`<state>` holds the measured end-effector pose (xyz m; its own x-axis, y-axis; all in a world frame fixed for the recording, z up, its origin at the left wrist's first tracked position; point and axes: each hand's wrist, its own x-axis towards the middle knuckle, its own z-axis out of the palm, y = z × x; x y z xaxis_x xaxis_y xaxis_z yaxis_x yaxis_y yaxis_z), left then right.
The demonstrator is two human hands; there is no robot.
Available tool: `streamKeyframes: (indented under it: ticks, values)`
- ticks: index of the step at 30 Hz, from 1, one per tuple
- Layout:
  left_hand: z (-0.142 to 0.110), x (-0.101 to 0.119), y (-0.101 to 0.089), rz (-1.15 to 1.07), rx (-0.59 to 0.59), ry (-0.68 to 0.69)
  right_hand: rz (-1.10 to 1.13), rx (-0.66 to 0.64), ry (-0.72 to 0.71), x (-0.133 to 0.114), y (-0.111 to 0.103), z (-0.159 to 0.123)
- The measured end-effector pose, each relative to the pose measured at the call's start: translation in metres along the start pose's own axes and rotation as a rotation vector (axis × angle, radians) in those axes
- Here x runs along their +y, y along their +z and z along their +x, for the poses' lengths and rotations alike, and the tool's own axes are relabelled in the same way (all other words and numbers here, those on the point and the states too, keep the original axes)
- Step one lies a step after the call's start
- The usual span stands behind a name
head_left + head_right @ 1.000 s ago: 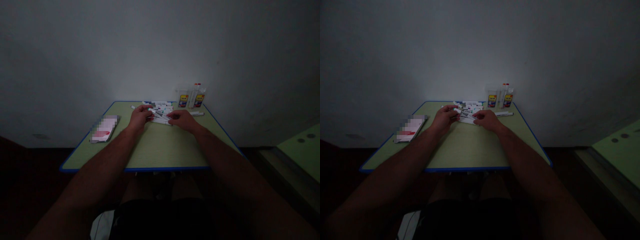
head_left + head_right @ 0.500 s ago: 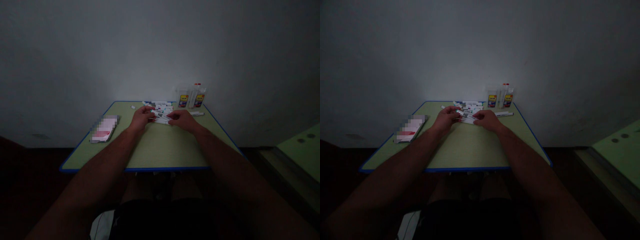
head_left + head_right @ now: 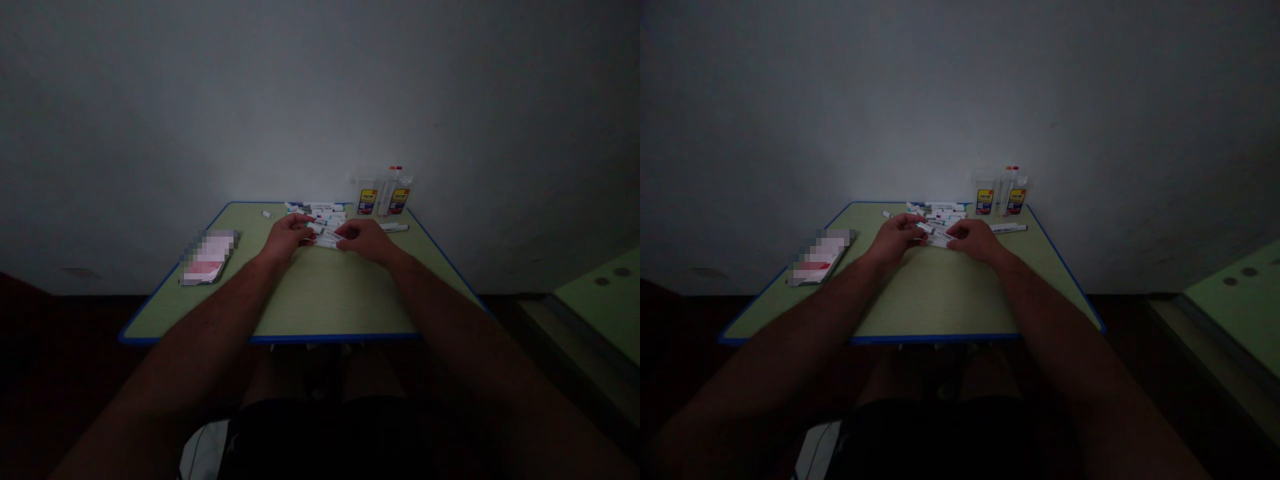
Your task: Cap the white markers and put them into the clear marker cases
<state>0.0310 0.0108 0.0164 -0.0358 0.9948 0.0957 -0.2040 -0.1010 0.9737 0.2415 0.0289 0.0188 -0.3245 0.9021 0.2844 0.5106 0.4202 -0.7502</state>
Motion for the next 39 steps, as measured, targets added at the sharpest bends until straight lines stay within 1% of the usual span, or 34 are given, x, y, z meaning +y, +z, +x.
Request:
streamKeyframes:
  ticks: [8,15,24,28,34,39]
  values:
    - [-0.0028,0.0011,0.0017,0.009,-0.030,0.008,-0.010,0.024,-0.014,0.0019,0.0011,0.0010]
    - [-0.0003,-0.0018,0.0001,0.049,-0.040,0.029,0.006,0.046,-0.007,-0.0014,0.0009,-0.0005]
    - [-0.0032,0.0003,0.0027,0.012,-0.065,-0.047,0.009,0.061,-0.047,0.0003,0.0010,0.0002]
    - [-0.0035,0.0000,0.0027,-0.026,-0.068,-0.052,0.009,0.068,-0.058,-0.0021,0.0006,-0.0010]
    - [-0.0032,0.0005,0.0035,-0.083,-0.035,-0.061,0.065,0.072,-0.075,0.0000,0.0020,-0.0006]
    - [0.0001,0.0055,0.0009,-0.131,0.073,-0.051,0.095,0.102,-0.070,0.0051,0.0005,0.0015]
